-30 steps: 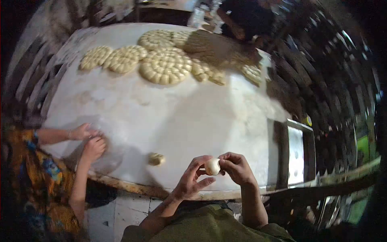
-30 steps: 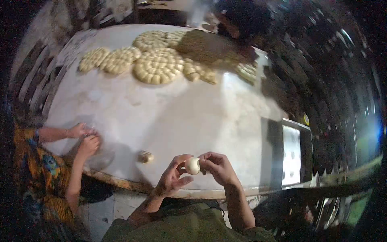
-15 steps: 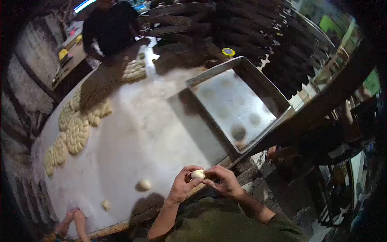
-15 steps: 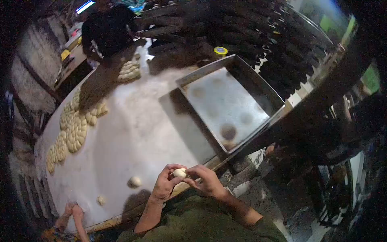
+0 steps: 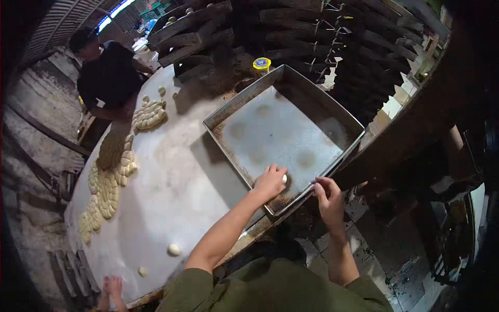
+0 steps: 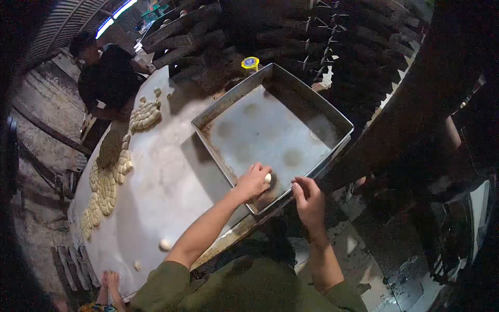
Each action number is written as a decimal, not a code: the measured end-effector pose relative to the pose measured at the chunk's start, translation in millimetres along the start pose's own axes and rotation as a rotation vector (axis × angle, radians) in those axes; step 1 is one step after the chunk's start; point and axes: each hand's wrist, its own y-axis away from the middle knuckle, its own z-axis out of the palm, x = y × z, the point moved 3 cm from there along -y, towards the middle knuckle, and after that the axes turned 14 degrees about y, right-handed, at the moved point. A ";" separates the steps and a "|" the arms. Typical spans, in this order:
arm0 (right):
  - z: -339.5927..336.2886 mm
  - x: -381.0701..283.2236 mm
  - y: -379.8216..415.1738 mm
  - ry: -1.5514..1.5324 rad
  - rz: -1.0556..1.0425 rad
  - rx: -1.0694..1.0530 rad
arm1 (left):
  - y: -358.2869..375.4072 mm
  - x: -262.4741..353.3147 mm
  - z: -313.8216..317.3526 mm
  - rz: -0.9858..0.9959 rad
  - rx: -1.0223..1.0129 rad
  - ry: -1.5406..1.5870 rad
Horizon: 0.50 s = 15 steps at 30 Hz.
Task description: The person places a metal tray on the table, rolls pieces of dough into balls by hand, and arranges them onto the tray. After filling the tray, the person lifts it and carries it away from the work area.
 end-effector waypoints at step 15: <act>124.2 22.4 -75.0 1.117 -0.623 -0.862 | 340.6 -83.3 -61.8 -0.581 0.925 1.061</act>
